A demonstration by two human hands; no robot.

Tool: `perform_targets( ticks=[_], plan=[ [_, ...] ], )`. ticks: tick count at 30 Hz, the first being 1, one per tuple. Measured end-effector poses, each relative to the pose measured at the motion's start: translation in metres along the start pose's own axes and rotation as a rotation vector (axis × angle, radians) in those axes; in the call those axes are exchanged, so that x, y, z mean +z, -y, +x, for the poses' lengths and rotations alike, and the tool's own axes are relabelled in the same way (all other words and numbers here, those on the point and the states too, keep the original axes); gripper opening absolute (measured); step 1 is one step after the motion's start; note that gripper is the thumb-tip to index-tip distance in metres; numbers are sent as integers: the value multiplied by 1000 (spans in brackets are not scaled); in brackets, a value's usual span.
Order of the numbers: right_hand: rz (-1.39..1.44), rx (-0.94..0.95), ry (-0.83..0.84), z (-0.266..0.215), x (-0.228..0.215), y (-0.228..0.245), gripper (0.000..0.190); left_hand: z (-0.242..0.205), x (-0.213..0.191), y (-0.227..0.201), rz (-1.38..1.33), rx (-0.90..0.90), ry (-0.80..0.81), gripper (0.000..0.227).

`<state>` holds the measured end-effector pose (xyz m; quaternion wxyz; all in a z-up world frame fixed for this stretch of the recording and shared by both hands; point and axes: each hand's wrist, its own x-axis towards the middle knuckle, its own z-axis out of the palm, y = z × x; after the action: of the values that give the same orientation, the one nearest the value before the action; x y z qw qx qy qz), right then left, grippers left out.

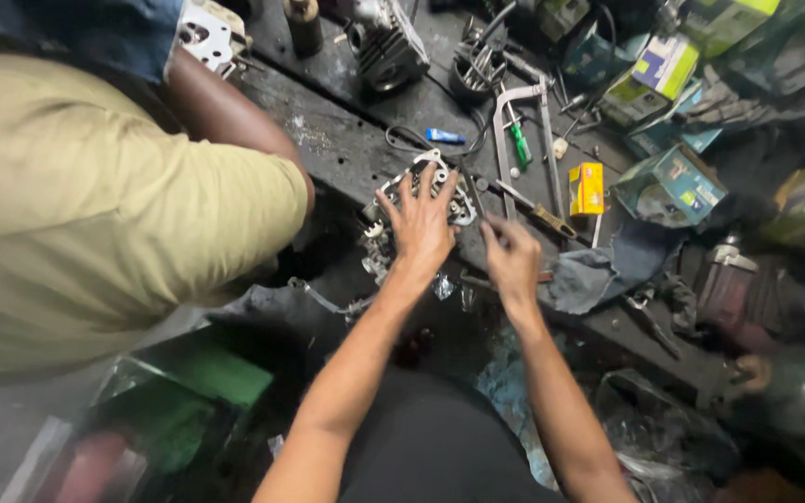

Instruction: The person uses a wrench to tighten bolts on a disassembled engine cylinder head placed on a workbench. They adjust their grip and reposition the component while working.

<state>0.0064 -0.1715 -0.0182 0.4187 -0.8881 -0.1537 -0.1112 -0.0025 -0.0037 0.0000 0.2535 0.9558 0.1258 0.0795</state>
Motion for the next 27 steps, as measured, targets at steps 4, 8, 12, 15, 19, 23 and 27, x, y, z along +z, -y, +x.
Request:
perform_targets(
  ticks=[4, 8, 12, 15, 19, 23, 27],
  plan=[
    [-25, 139, 35, 18, 3, 2, 21, 10, -1, -1, 9, -12, 31, 92],
    [-12, -7, 16, 3, 2, 3, 20, -3, 4, 3, -11, -2, 9, 90],
    [-6, 57, 9, 6, 1, 9, 22, 5, 0, 1, -1, 1, 5, 91],
    [14, 66, 13, 15, 2, 6, 22, 9, 0, 1, 33, -6, 57, 92],
    [11, -7, 43, 3, 1, -5, 21, -4, 5, 3, 13, 17, -19, 90],
    [-37, 181, 57, 6, 0, -6, 25, 7, 1, 2, 29, -1, 14, 93],
    [8, 26, 35, 9, 3, -6, 19, 4, 5, 2, 50, -9, 19, 91]
  ],
)
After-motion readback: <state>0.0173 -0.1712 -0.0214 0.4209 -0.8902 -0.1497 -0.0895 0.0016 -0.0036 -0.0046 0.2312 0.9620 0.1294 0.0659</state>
